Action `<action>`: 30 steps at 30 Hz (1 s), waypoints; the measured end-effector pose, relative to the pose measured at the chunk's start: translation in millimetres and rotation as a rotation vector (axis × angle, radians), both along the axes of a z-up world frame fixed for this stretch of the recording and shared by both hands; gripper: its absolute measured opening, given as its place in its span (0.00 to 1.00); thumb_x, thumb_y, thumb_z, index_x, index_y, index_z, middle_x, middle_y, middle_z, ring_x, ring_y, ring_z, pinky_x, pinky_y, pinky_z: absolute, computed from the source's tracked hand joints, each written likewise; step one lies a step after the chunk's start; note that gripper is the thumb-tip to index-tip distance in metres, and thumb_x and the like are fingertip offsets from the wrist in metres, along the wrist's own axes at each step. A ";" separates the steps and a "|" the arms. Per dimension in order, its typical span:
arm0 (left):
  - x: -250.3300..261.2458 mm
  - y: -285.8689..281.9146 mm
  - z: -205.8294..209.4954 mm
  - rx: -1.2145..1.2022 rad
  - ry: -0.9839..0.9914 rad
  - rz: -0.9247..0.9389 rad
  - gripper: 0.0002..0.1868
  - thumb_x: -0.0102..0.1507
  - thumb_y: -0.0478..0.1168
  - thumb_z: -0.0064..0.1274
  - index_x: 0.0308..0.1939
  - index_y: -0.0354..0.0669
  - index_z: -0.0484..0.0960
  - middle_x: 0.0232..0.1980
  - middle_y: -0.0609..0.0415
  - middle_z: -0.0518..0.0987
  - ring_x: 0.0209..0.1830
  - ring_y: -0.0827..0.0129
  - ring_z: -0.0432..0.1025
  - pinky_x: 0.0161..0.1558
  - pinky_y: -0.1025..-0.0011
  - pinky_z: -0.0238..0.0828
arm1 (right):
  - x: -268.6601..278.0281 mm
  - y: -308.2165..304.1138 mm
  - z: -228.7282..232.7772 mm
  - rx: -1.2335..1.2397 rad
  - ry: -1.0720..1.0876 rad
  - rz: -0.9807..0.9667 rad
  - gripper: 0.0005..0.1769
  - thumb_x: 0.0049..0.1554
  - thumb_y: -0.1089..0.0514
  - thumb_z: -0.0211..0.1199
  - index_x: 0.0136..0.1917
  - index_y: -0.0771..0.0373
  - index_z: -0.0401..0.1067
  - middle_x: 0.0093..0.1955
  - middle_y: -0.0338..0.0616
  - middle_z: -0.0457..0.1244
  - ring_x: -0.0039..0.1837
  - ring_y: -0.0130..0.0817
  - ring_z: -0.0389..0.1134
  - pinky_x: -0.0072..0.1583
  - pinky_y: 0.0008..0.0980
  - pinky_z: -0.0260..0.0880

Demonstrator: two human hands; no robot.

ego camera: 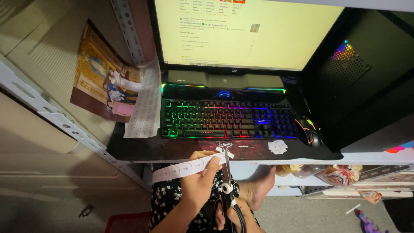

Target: Cutting a sheet of small labels into individual pieces using scissors

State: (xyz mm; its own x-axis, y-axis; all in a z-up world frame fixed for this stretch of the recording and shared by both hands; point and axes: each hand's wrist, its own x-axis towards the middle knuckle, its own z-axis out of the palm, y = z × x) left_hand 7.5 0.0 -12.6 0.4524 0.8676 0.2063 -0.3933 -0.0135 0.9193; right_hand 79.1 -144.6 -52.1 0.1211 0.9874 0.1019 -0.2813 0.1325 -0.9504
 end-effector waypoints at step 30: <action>-16.0 0.6 -41.8 0.162 0.258 -0.381 0.05 0.60 0.37 0.65 0.35 0.45 0.83 0.32 0.59 0.79 0.31 0.75 0.69 0.35 0.75 0.66 | 29.6 -9.2 -54.1 -0.059 0.096 -0.700 0.17 0.50 0.62 0.70 0.52 0.66 0.70 0.47 0.54 0.69 0.48 0.45 0.73 0.57 0.39 0.72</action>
State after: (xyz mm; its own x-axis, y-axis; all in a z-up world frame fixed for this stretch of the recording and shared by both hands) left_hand -8.4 0.6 -54.4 0.7856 0.5967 0.1639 -0.1573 -0.0635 0.9855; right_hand 108.6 -153.8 -106.2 0.7352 0.6778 0.0071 -0.2322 0.2616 -0.9368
